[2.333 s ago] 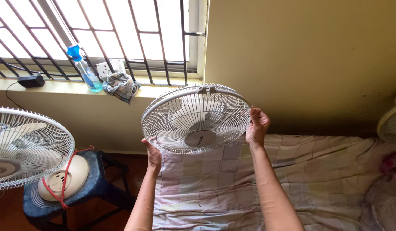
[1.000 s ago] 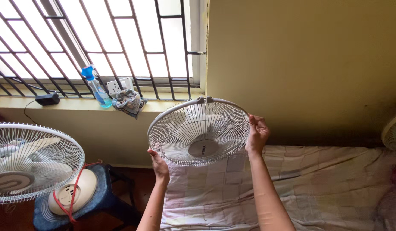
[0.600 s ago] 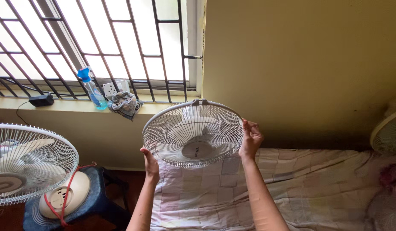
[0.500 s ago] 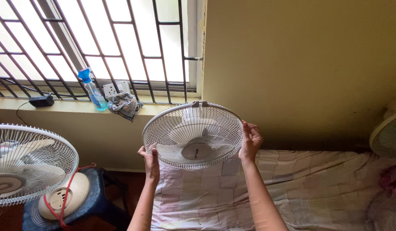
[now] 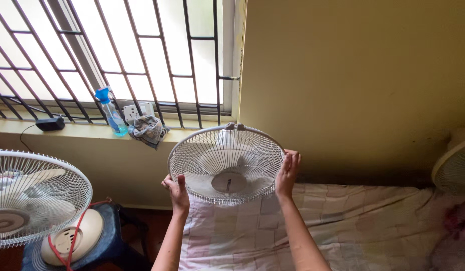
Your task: The person assembles a table fan by attaching the fan blade to the motor hub and securing it with a screw. They then place the front wire cage over the blade and tighten the cage nut to complete the assembly.
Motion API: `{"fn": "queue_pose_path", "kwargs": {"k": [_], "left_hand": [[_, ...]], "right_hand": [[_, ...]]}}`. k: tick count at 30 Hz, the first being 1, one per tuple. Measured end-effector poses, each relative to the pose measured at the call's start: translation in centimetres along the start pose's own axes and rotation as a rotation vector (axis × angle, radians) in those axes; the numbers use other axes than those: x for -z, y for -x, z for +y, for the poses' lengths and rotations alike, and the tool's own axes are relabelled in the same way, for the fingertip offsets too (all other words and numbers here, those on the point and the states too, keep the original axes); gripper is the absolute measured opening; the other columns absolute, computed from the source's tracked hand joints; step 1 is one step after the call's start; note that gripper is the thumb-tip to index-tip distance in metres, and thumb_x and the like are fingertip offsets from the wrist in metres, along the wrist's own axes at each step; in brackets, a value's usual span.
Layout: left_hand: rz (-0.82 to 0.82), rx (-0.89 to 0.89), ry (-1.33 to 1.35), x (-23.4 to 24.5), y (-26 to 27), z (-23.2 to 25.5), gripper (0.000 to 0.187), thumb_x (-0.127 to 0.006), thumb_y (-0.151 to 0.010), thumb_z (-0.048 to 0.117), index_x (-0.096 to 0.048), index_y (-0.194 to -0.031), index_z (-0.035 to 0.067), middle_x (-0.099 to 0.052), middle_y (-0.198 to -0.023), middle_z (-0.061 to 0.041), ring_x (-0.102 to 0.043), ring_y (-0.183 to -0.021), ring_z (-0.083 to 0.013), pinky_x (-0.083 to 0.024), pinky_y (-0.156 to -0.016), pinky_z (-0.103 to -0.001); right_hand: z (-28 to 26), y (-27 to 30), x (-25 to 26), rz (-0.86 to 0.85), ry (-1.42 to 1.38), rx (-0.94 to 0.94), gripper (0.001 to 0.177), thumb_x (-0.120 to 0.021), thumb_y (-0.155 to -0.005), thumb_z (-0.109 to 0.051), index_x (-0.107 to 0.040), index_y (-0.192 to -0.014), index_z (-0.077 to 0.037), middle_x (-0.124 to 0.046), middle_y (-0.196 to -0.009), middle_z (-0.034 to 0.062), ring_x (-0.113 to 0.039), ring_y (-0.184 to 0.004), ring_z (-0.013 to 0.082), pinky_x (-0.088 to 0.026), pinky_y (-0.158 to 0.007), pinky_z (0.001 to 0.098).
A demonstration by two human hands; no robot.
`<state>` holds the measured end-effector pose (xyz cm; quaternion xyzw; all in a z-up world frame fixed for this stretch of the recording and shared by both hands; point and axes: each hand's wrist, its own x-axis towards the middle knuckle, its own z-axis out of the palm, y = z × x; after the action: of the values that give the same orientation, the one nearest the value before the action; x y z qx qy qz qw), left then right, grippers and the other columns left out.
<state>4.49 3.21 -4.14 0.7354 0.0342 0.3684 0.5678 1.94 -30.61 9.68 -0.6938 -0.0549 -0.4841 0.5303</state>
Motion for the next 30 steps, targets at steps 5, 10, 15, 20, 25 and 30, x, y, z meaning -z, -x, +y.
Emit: {"fn": "queue_pose_path", "kwargs": {"k": [5, 10, 15, 20, 25, 30], "left_hand": [[-0.074, 0.046, 0.169, 0.2, -0.5, 0.6, 0.082, -0.054, -0.100, 0.066, -0.033, -0.131, -0.008, -0.037, -0.130, -0.018, -0.035, -0.125, -0.0263, -0.025, -0.116, -0.040], [-0.274, 0.065, 0.144, 3.4, 0.0, 9.7, 0.118, -0.096, -0.055, 0.033, -0.026, -0.142, -0.005, -0.048, -0.137, -0.021, -0.050, -0.126, -0.0289, -0.043, -0.107, -0.041], [-0.211, 0.227, 0.328, 2.5, 1.1, 10.8, 0.102, -0.099, -0.055, 0.011, -0.045, -0.141, 0.005, -0.055, -0.138, -0.015, -0.057, -0.125, -0.0244, -0.055, -0.101, -0.034], [-0.172, 0.319, 0.579, 1.2, 1.3, 8.6, 0.099, -0.096, -0.051, 0.005, -0.047, -0.137, 0.003, -0.055, -0.132, -0.011, -0.061, -0.116, -0.0245, -0.063, -0.088, -0.040], [-0.133, 0.235, 0.459, 0.4, -0.7, 8.3, 0.102, -0.098, -0.050, 0.003, -0.045, -0.138, 0.000, -0.054, -0.132, -0.014, -0.057, -0.119, -0.0234, -0.059, -0.094, -0.037], [-0.084, 0.251, 0.230, -0.4, -2.0, 8.0, 0.130, -0.104, -0.052, 0.004, -0.021, -0.151, -0.004, -0.037, -0.142, -0.011, -0.045, -0.131, -0.0206, -0.049, -0.103, -0.034]], "right_hand": [[0.5, -0.4, -0.5, 0.013, 0.095, 0.068, 0.027, -0.032, -0.116, -0.021, -0.050, -0.109, -0.001, -0.052, -0.103, 0.0155, -0.052, -0.097, 0.0297, -0.043, -0.091, 0.0429], [4.1, 0.5, 0.6, -0.045, 0.113, 0.074, 0.037, -0.030, -0.120, -0.032, -0.053, -0.116, -0.003, -0.056, -0.113, 0.0141, -0.051, -0.115, 0.0293, -0.040, -0.108, 0.0446], [3.5, 2.8, 3.9, -0.513, -0.326, -0.217, 0.096, -0.081, -0.079, -0.044, -0.029, -0.152, -0.008, -0.044, -0.148, 0.0094, -0.041, -0.138, 0.0238, -0.038, -0.113, 0.0386], [5.1, 3.0, 4.0, -0.582, -0.336, -0.428, 0.096, -0.093, -0.071, -0.036, -0.045, -0.147, -0.001, -0.060, -0.138, 0.0159, -0.058, -0.127, 0.0294, -0.051, -0.107, 0.0420], [6.4, 2.6, 3.6, -0.550, -0.102, -0.345, 0.100, -0.087, -0.074, -0.044, -0.036, -0.149, -0.002, -0.054, -0.142, 0.0136, -0.053, -0.131, 0.0272, -0.045, -0.108, 0.0398], [7.1, 2.2, 3.7, -0.542, 0.017, -0.318, 0.094, -0.086, -0.076, -0.048, -0.045, -0.145, -0.001, -0.059, -0.142, 0.0165, -0.056, -0.131, 0.0303, -0.046, -0.112, 0.0424]]}}
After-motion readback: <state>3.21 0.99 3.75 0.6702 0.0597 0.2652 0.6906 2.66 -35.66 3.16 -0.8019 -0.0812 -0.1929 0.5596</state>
